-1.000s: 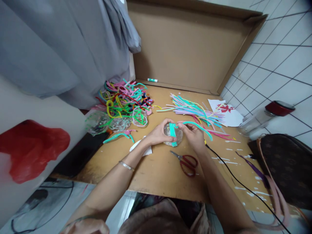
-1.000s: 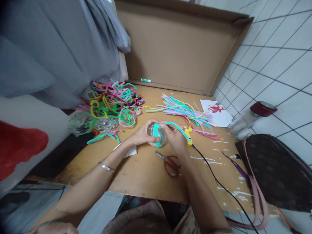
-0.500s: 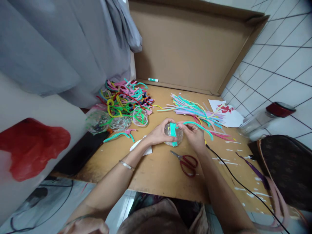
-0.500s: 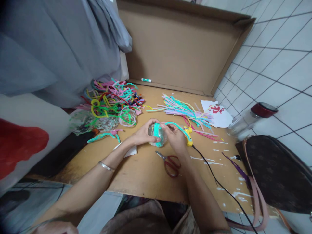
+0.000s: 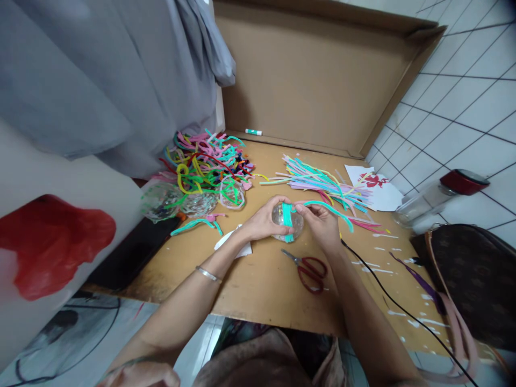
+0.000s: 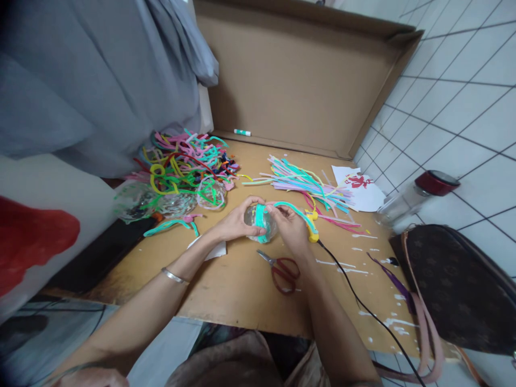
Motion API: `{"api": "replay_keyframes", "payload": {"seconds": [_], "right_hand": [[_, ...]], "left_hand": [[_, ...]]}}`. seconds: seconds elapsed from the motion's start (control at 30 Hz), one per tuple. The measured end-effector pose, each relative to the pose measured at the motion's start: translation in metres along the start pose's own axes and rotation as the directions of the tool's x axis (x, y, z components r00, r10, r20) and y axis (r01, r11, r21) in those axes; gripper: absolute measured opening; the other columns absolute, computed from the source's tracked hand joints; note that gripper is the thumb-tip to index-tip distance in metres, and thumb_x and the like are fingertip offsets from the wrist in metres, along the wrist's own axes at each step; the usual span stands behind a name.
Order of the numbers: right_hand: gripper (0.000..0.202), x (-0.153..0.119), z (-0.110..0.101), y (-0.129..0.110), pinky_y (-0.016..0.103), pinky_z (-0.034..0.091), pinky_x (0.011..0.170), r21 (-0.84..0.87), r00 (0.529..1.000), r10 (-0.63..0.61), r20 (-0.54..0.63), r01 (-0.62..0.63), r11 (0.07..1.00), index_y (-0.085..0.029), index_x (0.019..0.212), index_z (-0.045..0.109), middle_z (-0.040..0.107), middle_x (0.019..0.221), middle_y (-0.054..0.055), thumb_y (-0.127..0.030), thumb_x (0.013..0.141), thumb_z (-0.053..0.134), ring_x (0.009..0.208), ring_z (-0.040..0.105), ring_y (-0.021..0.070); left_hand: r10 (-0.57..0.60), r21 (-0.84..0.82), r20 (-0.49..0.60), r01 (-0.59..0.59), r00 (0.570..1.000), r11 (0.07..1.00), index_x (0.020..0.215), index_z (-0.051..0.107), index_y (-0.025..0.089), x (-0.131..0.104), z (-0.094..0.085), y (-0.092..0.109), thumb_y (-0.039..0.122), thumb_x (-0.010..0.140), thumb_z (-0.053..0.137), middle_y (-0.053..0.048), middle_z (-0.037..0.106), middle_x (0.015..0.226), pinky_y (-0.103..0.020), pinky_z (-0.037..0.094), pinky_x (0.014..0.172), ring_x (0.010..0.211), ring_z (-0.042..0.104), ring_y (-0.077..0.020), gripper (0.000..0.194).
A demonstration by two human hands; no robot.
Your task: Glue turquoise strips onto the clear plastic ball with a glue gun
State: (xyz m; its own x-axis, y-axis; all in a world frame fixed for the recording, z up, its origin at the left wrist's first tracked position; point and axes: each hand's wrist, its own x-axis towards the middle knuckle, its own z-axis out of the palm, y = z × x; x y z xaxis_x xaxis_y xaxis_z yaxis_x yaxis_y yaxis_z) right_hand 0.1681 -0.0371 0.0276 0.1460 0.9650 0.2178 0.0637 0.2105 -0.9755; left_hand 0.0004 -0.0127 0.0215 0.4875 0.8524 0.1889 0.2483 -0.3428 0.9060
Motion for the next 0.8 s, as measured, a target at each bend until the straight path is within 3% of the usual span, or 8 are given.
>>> {"api": "replay_keyframes", "payload": {"seconds": [0.27, 0.57, 0.8], "right_hand": [[0.026, 0.000, 0.001, -0.002, 0.034, 0.053, 0.079, -0.002, 1.000, -0.013, -0.006, 0.013, 1.000, -0.022, 0.075, 0.071, 0.076, 0.080, 0.002, -0.046, 0.066, 0.074, 0.077, 0.069, 0.0188], [0.032, 0.001, -0.001, 0.000, 0.036, 0.053, 0.082, -0.039, 1.000, -0.011, -0.001, 0.011, 0.999, -0.022, 0.076, 0.071, 0.075, 0.081, 0.003, -0.051, 0.066, 0.073, 0.078, 0.068, 0.0189], [0.032, 0.001, -0.001, 0.000, 0.036, 0.052, 0.085, -0.028, 1.000, -0.012, -0.003, 0.012, 1.000, -0.021, 0.075, 0.071, 0.075, 0.081, 0.003, -0.052, 0.065, 0.074, 0.079, 0.067, 0.0188]], "left_hand": [[0.032, -0.048, -0.005, -0.032, 0.999, 0.998, 0.123, 0.045, 0.018, 0.001, 0.002, -0.005, 0.032, 0.059, 0.080, -0.009, 0.053, 0.134, -0.038, 0.039, 0.108, 0.125, 0.050, -0.0265, 0.074], [0.111, -0.081, -0.030, -0.113, 0.993, 0.990, 0.124, 0.046, 0.017, 0.003, 0.004, -0.014, 0.039, 0.059, 0.083, -0.012, 0.052, 0.132, -0.040, 0.038, 0.109, 0.127, 0.048, -0.0283, 0.078], [0.134, -0.059, -0.074, -0.138, 0.988, 0.989, 0.121, 0.049, 0.018, 0.001, 0.006, -0.009, 0.036, 0.061, 0.083, -0.010, 0.055, 0.125, -0.038, 0.039, 0.107, 0.121, 0.051, -0.0265, 0.072]]}}
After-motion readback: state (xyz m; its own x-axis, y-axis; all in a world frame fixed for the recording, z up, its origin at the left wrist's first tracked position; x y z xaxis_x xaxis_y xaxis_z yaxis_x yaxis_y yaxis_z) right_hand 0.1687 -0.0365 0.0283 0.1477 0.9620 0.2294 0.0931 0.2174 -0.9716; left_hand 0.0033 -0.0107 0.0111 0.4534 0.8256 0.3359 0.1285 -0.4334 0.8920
